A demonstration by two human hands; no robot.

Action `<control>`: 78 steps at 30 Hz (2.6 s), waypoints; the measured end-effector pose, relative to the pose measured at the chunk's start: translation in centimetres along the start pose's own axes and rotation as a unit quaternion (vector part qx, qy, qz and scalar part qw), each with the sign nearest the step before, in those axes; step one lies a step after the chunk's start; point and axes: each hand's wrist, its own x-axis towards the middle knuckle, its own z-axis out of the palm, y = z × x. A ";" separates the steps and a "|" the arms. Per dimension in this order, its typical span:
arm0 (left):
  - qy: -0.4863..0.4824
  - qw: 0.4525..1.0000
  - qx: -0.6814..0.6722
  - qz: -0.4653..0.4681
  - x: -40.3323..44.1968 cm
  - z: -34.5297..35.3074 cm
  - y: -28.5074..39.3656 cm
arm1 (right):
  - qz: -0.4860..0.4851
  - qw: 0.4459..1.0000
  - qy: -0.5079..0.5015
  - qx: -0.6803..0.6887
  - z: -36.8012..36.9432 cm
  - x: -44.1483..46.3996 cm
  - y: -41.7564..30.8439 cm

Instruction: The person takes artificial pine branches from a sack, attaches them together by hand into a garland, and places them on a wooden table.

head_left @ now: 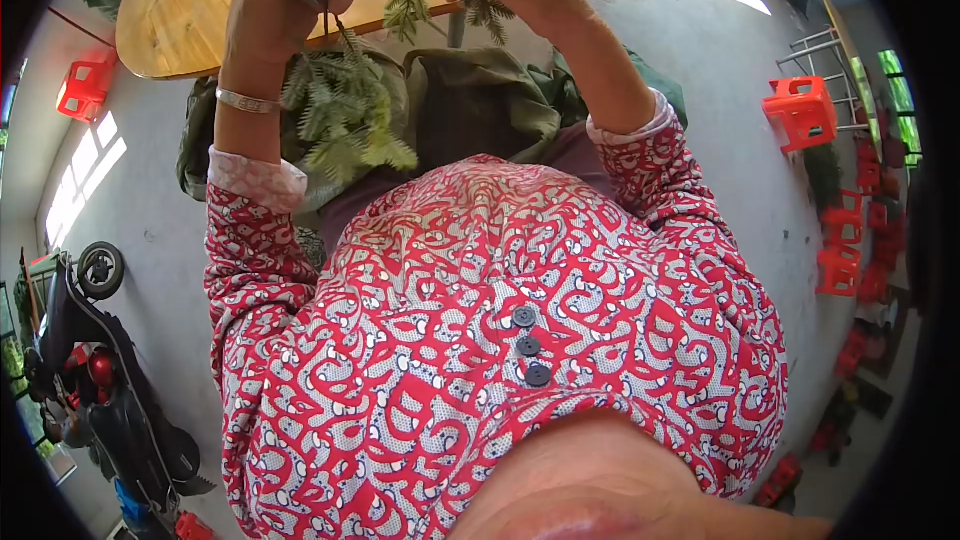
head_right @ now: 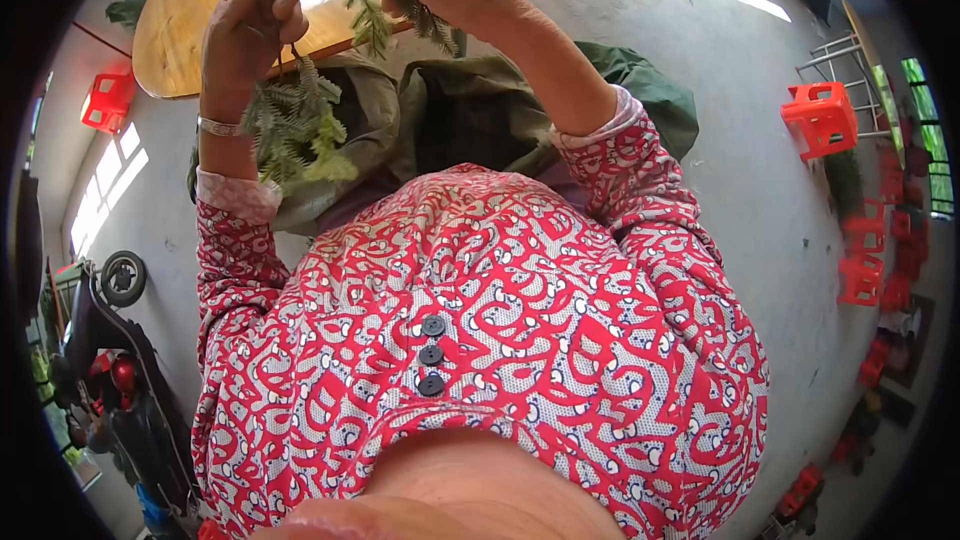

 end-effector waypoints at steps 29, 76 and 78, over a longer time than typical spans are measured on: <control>-0.033 0.982 -0.165 -0.092 -0.2 1.3 -2.2 | 0.038 0.982 -0.124 -0.141 1.2 -2.6 1.5; -0.144 0.926 0.189 -0.294 -13.9 6.1 -2.5 | 0.089 0.878 -0.420 -0.212 3.6 -6.9 -1.0; -0.224 0.917 0.195 -0.267 -13.6 5.7 -2.2 | 0.094 0.871 -0.432 -0.216 3.5 -7.5 -1.0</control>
